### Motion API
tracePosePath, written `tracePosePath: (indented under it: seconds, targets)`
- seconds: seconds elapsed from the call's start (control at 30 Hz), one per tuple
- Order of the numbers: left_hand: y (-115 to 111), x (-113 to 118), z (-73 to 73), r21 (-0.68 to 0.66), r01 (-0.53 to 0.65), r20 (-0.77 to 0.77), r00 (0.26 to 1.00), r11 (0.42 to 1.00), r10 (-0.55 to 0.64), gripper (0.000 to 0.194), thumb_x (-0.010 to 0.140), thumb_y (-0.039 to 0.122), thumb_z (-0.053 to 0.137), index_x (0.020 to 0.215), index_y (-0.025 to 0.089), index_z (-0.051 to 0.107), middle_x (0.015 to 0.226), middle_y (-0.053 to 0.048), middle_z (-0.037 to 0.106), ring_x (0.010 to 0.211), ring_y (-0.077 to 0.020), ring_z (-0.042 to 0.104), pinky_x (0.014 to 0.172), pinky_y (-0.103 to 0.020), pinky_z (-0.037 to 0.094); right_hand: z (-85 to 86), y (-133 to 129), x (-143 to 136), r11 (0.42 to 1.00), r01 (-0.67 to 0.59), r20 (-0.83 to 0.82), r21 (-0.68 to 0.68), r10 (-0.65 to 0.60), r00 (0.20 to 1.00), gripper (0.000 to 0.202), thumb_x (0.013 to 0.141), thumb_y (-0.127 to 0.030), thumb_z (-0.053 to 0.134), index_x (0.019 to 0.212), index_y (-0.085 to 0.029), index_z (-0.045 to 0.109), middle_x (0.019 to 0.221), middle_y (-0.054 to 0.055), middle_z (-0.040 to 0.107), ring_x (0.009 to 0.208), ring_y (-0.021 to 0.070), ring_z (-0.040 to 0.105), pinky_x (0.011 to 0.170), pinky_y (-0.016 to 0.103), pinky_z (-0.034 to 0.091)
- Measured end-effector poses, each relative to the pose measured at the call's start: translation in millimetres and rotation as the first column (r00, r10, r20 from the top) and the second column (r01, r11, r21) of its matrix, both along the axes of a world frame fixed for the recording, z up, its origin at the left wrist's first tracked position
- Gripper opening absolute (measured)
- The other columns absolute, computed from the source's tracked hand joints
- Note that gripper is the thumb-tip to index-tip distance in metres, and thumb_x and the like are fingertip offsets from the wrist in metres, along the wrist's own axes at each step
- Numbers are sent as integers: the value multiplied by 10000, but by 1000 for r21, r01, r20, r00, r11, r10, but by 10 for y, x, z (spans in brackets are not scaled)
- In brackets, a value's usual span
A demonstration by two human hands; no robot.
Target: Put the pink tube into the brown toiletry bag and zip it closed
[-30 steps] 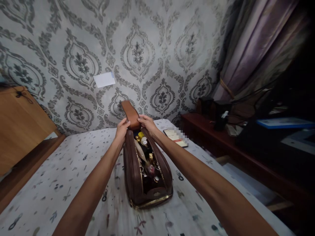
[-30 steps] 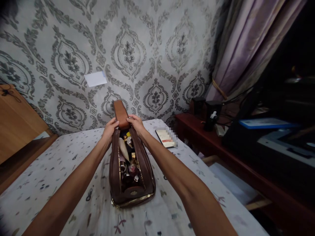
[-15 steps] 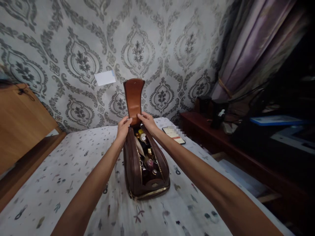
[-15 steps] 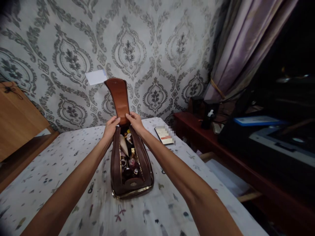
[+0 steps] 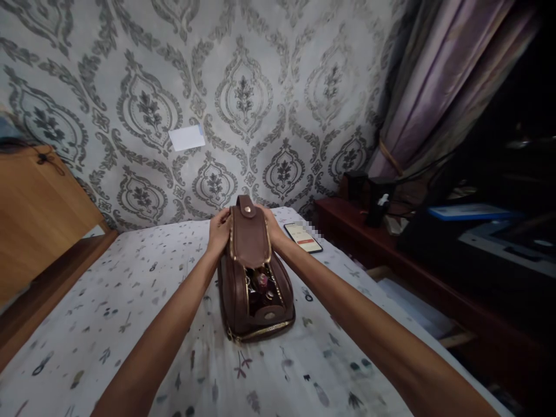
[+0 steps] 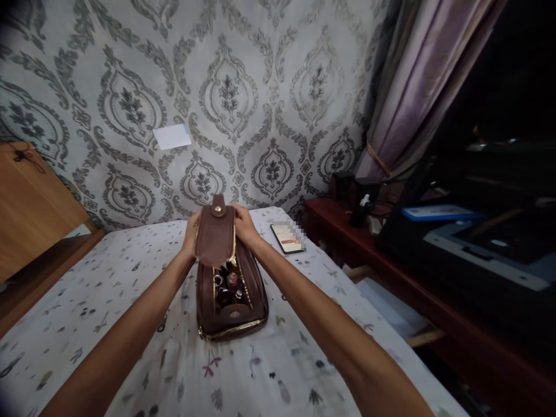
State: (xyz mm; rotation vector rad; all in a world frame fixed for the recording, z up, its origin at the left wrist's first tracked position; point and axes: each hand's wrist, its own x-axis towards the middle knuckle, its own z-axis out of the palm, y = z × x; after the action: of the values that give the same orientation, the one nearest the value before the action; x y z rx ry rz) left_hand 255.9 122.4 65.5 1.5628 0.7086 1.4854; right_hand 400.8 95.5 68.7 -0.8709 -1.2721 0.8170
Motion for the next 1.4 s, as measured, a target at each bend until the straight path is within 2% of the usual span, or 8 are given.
tracePosePath:
  seconds: [0.17,0.43,0.67,0.83,0.97,1.13,1.3,1.4]
  targets:
    - [-189,-42,0,30,-2,-25,1000,1000,3,201,754,326,721,908,200,754,952,-35,757,980,-246,665,934,-338,501,24,-231,59,996,-68,80,49,64,995,250,732,-406,709,892,-220,759,866,8,737,898,260,656,842,390,525]
    - [-615,-100,-2,50,-2,-55,998,999,4,274,785,324,684,1029,205,724,1135,-57,732,1151,-262,632,1066,-372,442,-25,-545,49,993,-89,109,83,80,991,289,726,-423,710,954,-250,751,1077,12,746,1120,279,623,1048,418,445]
    - [-1000,-136,-30,106,-15,-102,994,994,26,265,846,321,660,1092,224,684,1289,-75,661,1301,-260,558,1160,-413,379,-89,-874,30,992,-104,112,72,96,989,331,771,-398,728,1077,-273,735,1272,10,705,1295,284,563,1127,443,417]
    - [-1349,-234,-92,150,-20,-242,969,989,56,324,916,361,612,1222,255,618,1508,-95,493,1441,-270,436,1204,-435,336,-185,-1097,66,995,-52,194,90,34,981,383,806,-377,718,1183,-310,712,1427,14,628,1451,291,438,1212,468,312]
    - [-1604,-361,-152,226,76,-398,917,971,21,589,902,470,649,1432,292,462,1624,-107,318,1532,-299,280,1233,-477,298,-275,-1228,83,994,-23,238,105,-2,971,453,827,-395,707,1273,-325,669,1541,25,526,1476,281,410,1234,471,277]
    - [-1721,-447,-240,337,135,-565,820,932,86,934,806,583,738,1562,315,260,1669,-135,189,1555,-372,185,1239,-565,255,-325,-1321,65,994,0,248,108,-27,968,497,833,-387,703,1322,-326,636,1572,31,489,1460,284,439,1226,482,300]
    - [-1726,-408,-302,451,73,-588,774,889,235,795,922,489,635,1570,310,211,1651,-151,225,1549,-345,219,1230,-553,276,-370,-1351,82,990,9,291,139,-50,955,480,857,-387,686,1330,-326,627,1574,38,486,1474,275,421,1237,493,284]
    - [-1712,-403,-323,491,73,-585,766,868,266,739,953,497,588,1566,301,224,1642,-159,243,1547,-338,229,1227,-541,288,-411,-1362,100,988,18,327,155,-68,943,449,908,-437,640,1345,-337,616,1576,33,483,1486,276,403,1243,509,271]
